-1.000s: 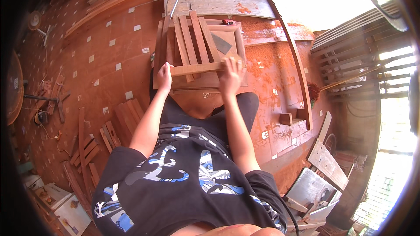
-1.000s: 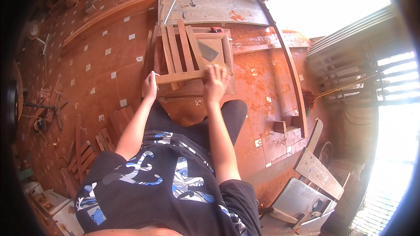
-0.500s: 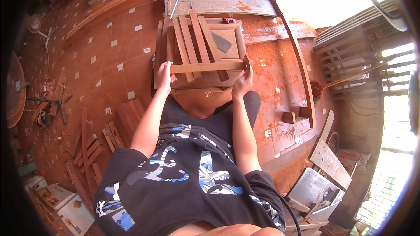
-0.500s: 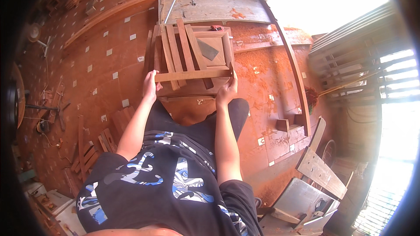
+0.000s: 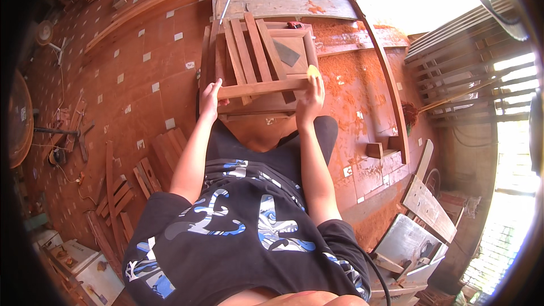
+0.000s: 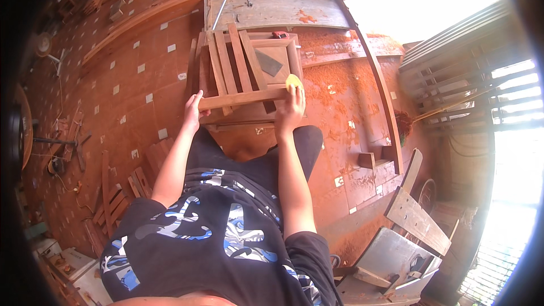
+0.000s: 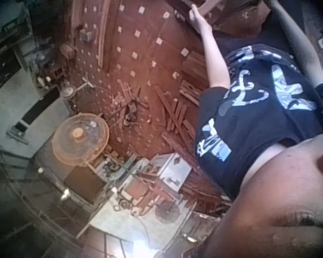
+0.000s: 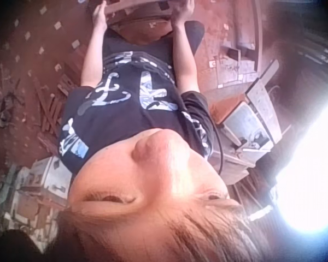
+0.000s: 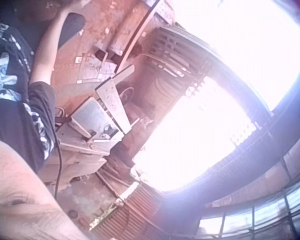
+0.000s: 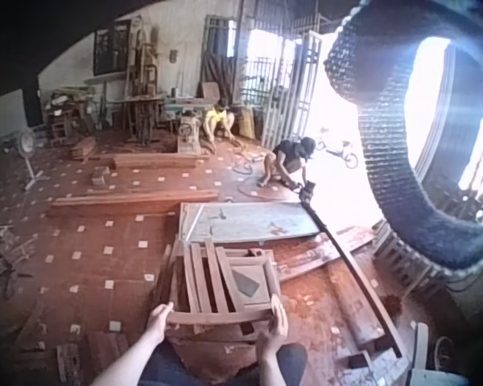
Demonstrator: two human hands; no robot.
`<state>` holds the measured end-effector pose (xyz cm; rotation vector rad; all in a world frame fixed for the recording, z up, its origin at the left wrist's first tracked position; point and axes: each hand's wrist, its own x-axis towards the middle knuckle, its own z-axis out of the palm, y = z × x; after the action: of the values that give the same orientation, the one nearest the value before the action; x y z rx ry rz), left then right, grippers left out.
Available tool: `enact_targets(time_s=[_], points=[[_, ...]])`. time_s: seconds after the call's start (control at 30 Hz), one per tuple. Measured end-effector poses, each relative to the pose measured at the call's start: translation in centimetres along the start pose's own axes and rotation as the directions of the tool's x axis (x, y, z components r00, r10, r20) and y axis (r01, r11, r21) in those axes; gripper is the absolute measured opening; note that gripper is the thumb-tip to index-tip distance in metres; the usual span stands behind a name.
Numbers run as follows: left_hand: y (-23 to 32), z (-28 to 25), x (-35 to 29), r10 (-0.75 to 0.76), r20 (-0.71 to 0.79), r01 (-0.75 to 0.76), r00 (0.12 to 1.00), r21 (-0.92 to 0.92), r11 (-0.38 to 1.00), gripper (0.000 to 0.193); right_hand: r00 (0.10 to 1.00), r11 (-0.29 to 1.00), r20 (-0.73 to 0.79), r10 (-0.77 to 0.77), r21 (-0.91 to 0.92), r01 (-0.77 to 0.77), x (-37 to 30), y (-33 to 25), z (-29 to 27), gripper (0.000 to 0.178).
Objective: The person sits on the floor and sands a wooden frame with a sanding sponge. They repeatedly rub the sponge along the edges and surfaces of the frame, occasionally flipping it to work on different sides.
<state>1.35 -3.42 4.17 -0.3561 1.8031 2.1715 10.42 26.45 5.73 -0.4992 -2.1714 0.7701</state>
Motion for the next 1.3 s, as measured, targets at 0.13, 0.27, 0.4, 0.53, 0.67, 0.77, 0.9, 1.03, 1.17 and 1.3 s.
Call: enact_targets(time_s=[0.13, 0.27, 0.4, 0.53, 0.67, 0.77, 0.9, 1.03, 1.17, 1.3], points=[[-0.2, 0.4, -0.4, -0.001, 0.041, 0.001, 0.999, -0.016, 1.000, 0.040, 0.947, 0.948, 0.223, -0.229, -0.171, 0.270, -1.0, -2.7, 0.4, 0.046], [-0.7, 0.5, -0.5, 0.003, 0.088, -0.004, 0.996, 0.005, 1.000, 0.040, 0.760, 0.850, 0.403, -0.509, 0.099, 0.517, -4.2, -8.0, 2.6, 0.048], [-0.6, 0.3, 0.0, -0.026, 0.070, 0.026, 0.997, 0.004, 1.000, 0.041, 0.677, 0.786, 0.432, -0.596, 0.141, 0.602, -6.0, -11.2, 4.3, 0.049], [-1.0, 0.3, -0.2, -0.021, -0.004, 0.021, 1.000, 0.012, 1.000, 0.040, 0.839, 0.906, 0.437, -0.326, -0.109, 0.409, -2.5, -8.2, 2.0, 0.047], [-0.8, 0.7, -0.2, 0.043, 0.008, -0.043, 0.999, -0.015, 0.999, 0.038, 0.943, 0.917, 0.298, -0.149, -0.315, 0.244, -0.2, -3.6, -0.4, 0.048], [-1.1, 0.7, 0.0, 0.047, 0.005, -0.047, 0.999, -0.028, 0.998, 0.038, 0.948, 0.916, 0.260, -0.182, -0.306, 0.260, -0.9, -3.0, -0.1, 0.048], [-1.0, 1.2, -0.3, -0.001, -0.059, 0.000, 0.998, -0.006, 1.000, 0.036, 0.817, 0.883, 0.388, -0.426, -0.021, 0.470, -3.7, -6.7, 2.2, 0.047], [-1.3, 0.8, -0.2, -0.017, -0.154, 0.004, 0.988, -0.079, 0.997, 0.033, 0.677, 0.825, 0.490, -0.549, 0.187, 0.533, -5.1, -10.7, 3.3, 0.049], [-1.1, -0.1, 0.6, -0.048, -0.308, -0.019, 0.950, -0.211, 0.977, 0.032, 0.779, 0.878, 0.432, -0.454, 0.070, 0.473, -3.0, -8.5, 2.9, 0.050], [-1.0, -0.9, 0.6, 0.005, -0.230, -0.056, 0.973, -0.214, 0.975, 0.031, 0.923, 0.923, 0.282, -0.261, -0.206, 0.324, -0.5, -4.1, 0.9, 0.048]])
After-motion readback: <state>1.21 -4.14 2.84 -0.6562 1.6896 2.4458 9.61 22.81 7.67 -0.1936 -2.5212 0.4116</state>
